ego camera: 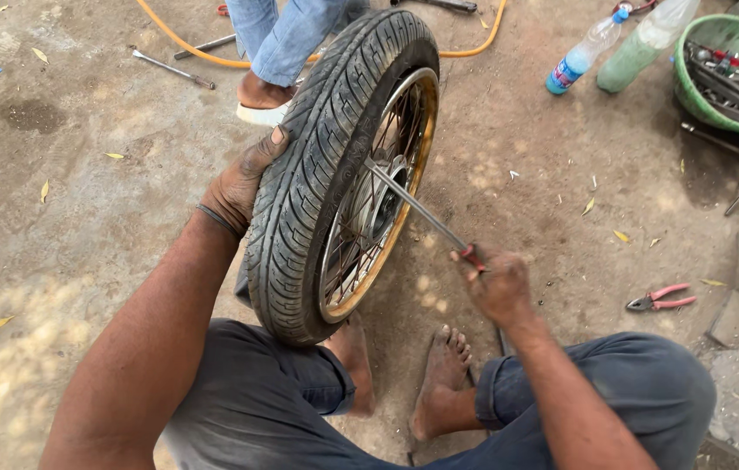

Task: The person sits on the ground with a motorcycle wheel and pries the tire off the rim. They use a pry bar and hammer to work the tire bead loose around the rim, then pull the inner tube out from inside the tire and continue separating the tire from the wheel.

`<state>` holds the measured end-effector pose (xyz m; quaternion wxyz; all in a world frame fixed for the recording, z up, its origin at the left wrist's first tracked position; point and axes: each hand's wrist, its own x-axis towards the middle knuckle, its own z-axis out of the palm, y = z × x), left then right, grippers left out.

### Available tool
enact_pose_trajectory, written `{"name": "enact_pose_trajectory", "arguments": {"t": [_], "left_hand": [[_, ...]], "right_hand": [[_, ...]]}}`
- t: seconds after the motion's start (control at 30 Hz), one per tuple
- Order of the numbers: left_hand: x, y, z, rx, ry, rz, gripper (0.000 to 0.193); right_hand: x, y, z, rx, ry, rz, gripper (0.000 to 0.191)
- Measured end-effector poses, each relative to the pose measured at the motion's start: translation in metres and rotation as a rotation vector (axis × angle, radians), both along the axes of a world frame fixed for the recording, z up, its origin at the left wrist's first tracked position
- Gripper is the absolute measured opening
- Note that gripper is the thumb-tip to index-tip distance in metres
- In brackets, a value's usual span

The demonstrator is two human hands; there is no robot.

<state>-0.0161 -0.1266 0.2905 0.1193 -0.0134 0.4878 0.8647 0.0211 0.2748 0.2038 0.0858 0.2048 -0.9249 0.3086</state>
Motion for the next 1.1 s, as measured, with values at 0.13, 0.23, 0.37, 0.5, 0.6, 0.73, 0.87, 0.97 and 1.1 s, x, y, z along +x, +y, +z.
{"name": "enact_pose_trajectory", "arguments": {"t": [0.13, 0.23, 0.37, 0.5, 0.6, 0.73, 0.87, 0.97, 1.1], "left_hand": [[0.0, 0.001, -0.003, -0.106, 0.0, 0.019, 0.088], [0.0, 0.006, -0.001, 0.054, 0.083, -0.096, 0.091], [0.003, 0.015, 0.003, 0.1, 0.092, -0.156, 0.092], [0.012, 0.005, 0.001, 0.106, 0.125, -0.116, 0.09], [0.021, -0.011, -0.002, 0.146, 0.132, -0.115, 0.089], [0.026, -0.014, -0.003, 0.099, 0.125, -0.014, 0.089], [0.027, -0.004, 0.005, 0.078, 0.165, -0.106, 0.091], [0.027, -0.005, 0.007, 0.085, 0.134, -0.059, 0.096], [0.023, -0.009, -0.002, 0.066, 0.168, -0.058, 0.099]], "right_hand": [[0.012, 0.026, 0.085, 0.19, 0.204, 0.057, 0.026], [0.022, 0.036, 0.172, 0.288, 0.301, 0.129, 0.033], [0.013, 0.026, 0.266, 1.112, 0.373, 0.304, 0.032], [-0.007, -0.01, 0.293, 0.95, 0.458, 0.407, 0.035], [-0.021, -0.033, 0.273, 0.475, 0.288, 0.465, 0.027], [-0.037, -0.023, 0.249, 0.276, 0.321, 0.47, 0.029], [-0.04, 0.003, 0.249, 0.729, 0.668, 0.577, 0.032], [-0.047, 0.002, 0.247, 0.709, 0.493, 0.568, 0.034], [-0.086, -0.018, 0.23, 0.177, 0.149, 0.527, 0.026]]}}
